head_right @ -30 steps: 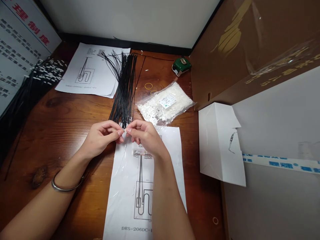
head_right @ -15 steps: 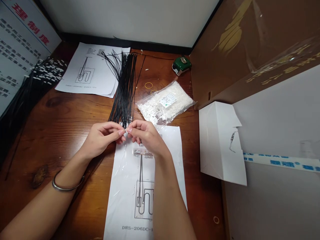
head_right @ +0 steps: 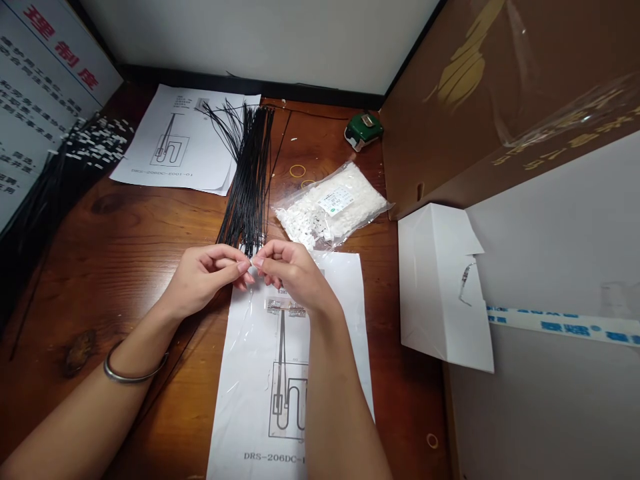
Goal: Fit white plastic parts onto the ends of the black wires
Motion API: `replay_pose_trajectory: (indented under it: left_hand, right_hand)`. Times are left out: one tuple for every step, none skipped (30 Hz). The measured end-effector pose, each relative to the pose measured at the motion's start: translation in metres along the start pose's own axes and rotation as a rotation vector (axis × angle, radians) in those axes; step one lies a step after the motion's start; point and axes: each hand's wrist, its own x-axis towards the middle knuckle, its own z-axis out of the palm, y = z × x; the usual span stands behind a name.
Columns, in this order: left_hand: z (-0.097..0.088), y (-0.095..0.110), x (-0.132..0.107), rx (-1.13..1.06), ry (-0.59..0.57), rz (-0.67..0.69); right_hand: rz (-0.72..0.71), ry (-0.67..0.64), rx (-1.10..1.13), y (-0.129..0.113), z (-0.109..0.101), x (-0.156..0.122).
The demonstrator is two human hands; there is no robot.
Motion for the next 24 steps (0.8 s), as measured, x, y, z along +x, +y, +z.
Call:
replay_pose_trajectory:
  left_hand:
    - [-0.0002,-0.0001,0.0001,-0.001,-0.001,-0.001]
    - [-0.0003,-0.0001,0.0002,0.000,-0.003,-0.001]
    - [-0.0004,-0.0002,0.0004,0.002,-0.002,0.002]
    - [-0.0005,-0.0003,0.0006,0.004,-0.001,0.006]
    - [-0.0006,-0.0004,0.0008,0.006,0.001,0.011]
    - [-0.0007,-0.0006,0.0009,0.007,0.001,0.016]
    - [-0.0010,-0.0009,0.0011,0.005,0.000,0.023]
    - [-0.0013,-0.0012,0.0012,0.001,-0.003,0.031]
    - [-0.0017,-0.0014,0.0012,-0.006,-0.005,0.040]
    - [-0.0021,-0.0016,0.0012,-0.018,-0.008,0.052]
    - [-0.0025,-0.0017,0.0011,-0.032,-0.010,0.068]
    - [-0.0028,-0.0017,0.0009,-0.048,-0.011,0.087]
    - [-0.0030,-0.0015,0.0007,-0.065,-0.012,0.110]
    - [-0.0031,-0.0013,0.0003,-0.082,-0.015,0.133]
    - [-0.0030,-0.0011,-0.0001,-0.099,-0.020,0.155]
    - [-0.0030,-0.0009,-0.0005,-0.114,-0.028,0.175]
    - [-0.0028,-0.0008,-0.0008,-0.130,-0.039,0.194]
    - [-0.0027,-0.0008,-0.0010,-0.146,-0.051,0.213]
    - [-0.0026,-0.0008,-0.0011,-0.161,-0.062,0.232]
    - [-0.0026,-0.0008,-0.0011,-0.172,-0.071,0.250]
    - [-0.0026,-0.0007,-0.0009,-0.179,-0.076,0.267]
    - [-0.0027,-0.0006,-0.0008,-0.182,-0.080,0.280]
    - [-0.0028,-0.0003,-0.0007,-0.179,-0.083,0.286]
    - [-0.0029,0.0002,-0.0007,-0.173,-0.087,0.289]
  right_hand:
    - [-0.004,0.000,-0.005,-0.0001,-0.0001,0.0000]
    - [-0.008,0.001,-0.008,-0.0001,-0.0001,0.0000]
    - [-0.013,0.003,-0.008,0.0000,-0.0001,0.0000]
    - [-0.018,0.004,-0.004,0.0001,-0.0001,0.0000]
    - [-0.023,0.004,0.001,0.0003,0.0000,0.0000]
    - [-0.029,0.007,0.008,0.0006,0.0001,0.0000]
    - [-0.035,0.011,0.015,0.0009,0.0002,-0.0001]
    - [-0.042,0.014,0.021,0.0011,0.0003,-0.0002]
    - [-0.048,0.015,0.026,0.0012,0.0004,-0.0003]
    - [-0.058,0.014,0.030,0.0010,0.0005,-0.0006]
    - [-0.072,0.010,0.035,0.0007,0.0007,-0.0010]
    - [-0.092,0.006,0.040,0.0000,0.0009,-0.0016]
    - [-0.115,-0.001,0.047,-0.0007,0.0011,-0.0022]
    - [-0.139,-0.009,0.053,-0.0016,0.0015,-0.0029]
    - [-0.164,-0.019,0.062,-0.0024,0.0018,-0.0037]
    - [-0.188,-0.032,0.072,-0.0031,0.0022,-0.0044]
    - [-0.209,-0.049,0.083,-0.0036,0.0025,-0.0050]
    - [-0.228,-0.068,0.094,-0.0038,0.0029,-0.0055]
    - [-0.245,-0.089,0.104,-0.0038,0.0032,-0.0059]
    - [-0.259,-0.107,0.113,-0.0037,0.0036,-0.0061]
    - [-0.269,-0.123,0.120,-0.0036,0.0040,-0.0061]
    - [-0.274,-0.137,0.125,-0.0034,0.0043,-0.0061]
    - [-0.276,-0.147,0.130,-0.0034,0.0047,-0.0060]
    - [-0.278,-0.154,0.134,-0.0036,0.0051,-0.0059]
